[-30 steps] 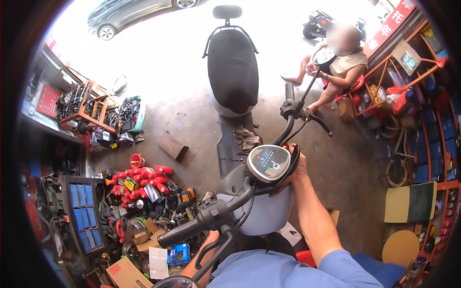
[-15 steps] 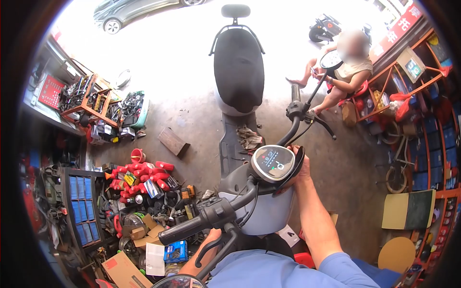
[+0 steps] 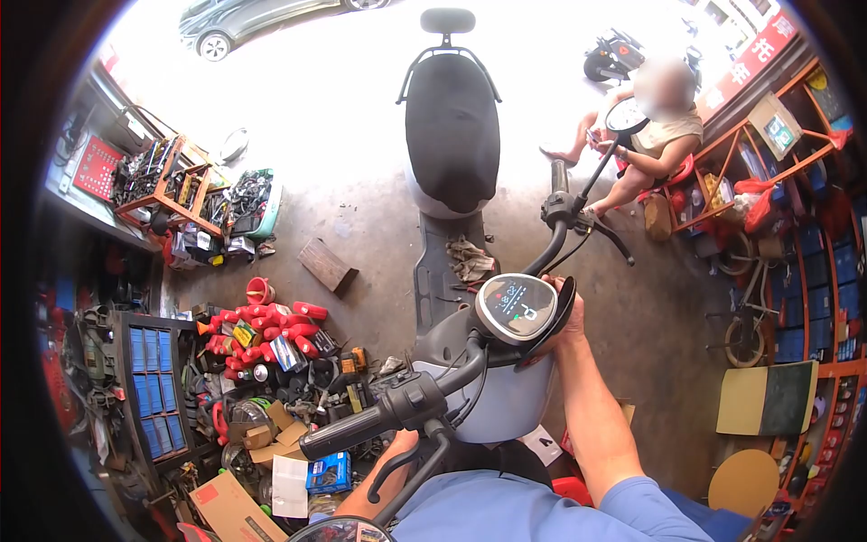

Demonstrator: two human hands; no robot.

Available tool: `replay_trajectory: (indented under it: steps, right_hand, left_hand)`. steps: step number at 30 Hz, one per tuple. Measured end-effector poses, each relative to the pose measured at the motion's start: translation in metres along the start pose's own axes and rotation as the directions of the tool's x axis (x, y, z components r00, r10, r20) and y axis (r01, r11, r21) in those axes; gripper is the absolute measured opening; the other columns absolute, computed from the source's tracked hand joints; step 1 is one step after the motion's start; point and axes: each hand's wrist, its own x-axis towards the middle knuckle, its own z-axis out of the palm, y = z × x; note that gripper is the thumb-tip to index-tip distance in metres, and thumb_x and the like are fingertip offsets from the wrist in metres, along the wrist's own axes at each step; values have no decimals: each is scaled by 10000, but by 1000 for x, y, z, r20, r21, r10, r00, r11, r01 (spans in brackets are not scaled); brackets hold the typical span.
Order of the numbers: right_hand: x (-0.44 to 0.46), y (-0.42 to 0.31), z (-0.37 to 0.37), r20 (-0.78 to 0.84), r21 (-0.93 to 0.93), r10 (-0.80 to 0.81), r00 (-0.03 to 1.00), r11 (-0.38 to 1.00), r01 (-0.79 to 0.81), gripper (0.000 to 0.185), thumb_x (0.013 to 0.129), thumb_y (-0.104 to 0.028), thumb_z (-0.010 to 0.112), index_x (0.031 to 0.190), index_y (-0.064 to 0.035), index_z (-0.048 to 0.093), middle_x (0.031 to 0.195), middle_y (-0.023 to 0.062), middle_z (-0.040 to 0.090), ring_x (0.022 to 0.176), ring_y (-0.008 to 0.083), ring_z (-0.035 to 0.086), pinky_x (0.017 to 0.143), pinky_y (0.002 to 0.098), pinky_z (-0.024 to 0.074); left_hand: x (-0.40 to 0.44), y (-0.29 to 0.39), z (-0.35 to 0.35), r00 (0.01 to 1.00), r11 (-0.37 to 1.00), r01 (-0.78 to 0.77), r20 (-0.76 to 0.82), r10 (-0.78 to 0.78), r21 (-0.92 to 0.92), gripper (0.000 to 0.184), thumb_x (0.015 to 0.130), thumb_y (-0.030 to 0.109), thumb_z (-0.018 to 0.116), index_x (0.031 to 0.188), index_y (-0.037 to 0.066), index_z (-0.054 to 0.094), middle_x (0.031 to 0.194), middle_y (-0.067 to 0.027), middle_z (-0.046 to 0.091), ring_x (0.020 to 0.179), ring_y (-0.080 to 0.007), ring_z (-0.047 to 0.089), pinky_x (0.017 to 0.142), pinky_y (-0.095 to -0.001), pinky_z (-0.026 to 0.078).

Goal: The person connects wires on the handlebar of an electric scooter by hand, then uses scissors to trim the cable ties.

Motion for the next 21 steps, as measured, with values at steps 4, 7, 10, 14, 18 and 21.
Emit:
replay_trajectory:
  steps: [4, 7, 10, 14, 18, 21]
  right_hand:
    - [-1, 0, 1, 11, 19, -28, 1000, 999, 28, 151, 814, -168, 650, 809, -17, 641, 851, 105, 679, 770, 215, 652, 741, 322, 537]
    - [-1, -1, 1, 6, 14, -25, 1000, 1000, 25, 118, 813, -147, 644, 783, -34, 637, 866, 108, 681, 780, 218, 655, 747, 330, 542]
    - [-2, -1, 3, 14, 25, -13, 1000, 1000, 13, 114, 811, -154, 649, 778, -46, 634, 853, 98, 678, 777, 214, 654, 743, 331, 543]
    - [-6, -2, 4, 2, 18, 8, 1000, 1000, -8, 109, 813, -162, 650, 767, -67, 622, 832, 82, 672, 771, 206, 653, 739, 330, 544]
    - [-4, 3, -1, 3, 36, -8, 1000, 999, 8, 110, 829, -164, 644, 807, -58, 623, 858, 92, 680, 772, 202, 661, 724, 322, 552]
    - [-3, 3, -2, 10, 80, -23, 1000, 997, 22, 147, 837, -161, 634, 870, -19, 644, 881, 117, 694, 772, 212, 671, 715, 314, 557]
  left_hand:
    - [3, -6, -5, 1000, 1000, 3, -3, -3, 2, 192, 829, 182, 682, 726, 146, 525, 635, 82, 438, 578, -34, 418, 544, -203, 348]
    - [4, -10, -8, 1000, 1000, 5, -5, -5, 4, 191, 830, 183, 683, 727, 146, 525, 636, 81, 438, 581, -34, 419, 547, -204, 348]
    - [7, -14, -12, 1000, 1000, 8, -6, -8, 6, 191, 830, 183, 683, 728, 146, 526, 638, 81, 439, 583, -35, 420, 550, -205, 349]
    - [9, -21, -19, 1000, 1000, 11, -9, -11, 8, 190, 831, 183, 683, 730, 146, 526, 640, 81, 440, 586, -36, 421, 554, -206, 349]
    - [11, -27, -24, 1000, 1000, 14, -13, -14, 9, 190, 831, 184, 683, 731, 147, 527, 642, 81, 442, 590, -37, 422, 558, -207, 350]
    - [13, -31, -27, 1000, 1000, 18, -15, -18, 11, 189, 832, 184, 684, 732, 147, 527, 644, 80, 442, 592, -37, 423, 561, -208, 350]
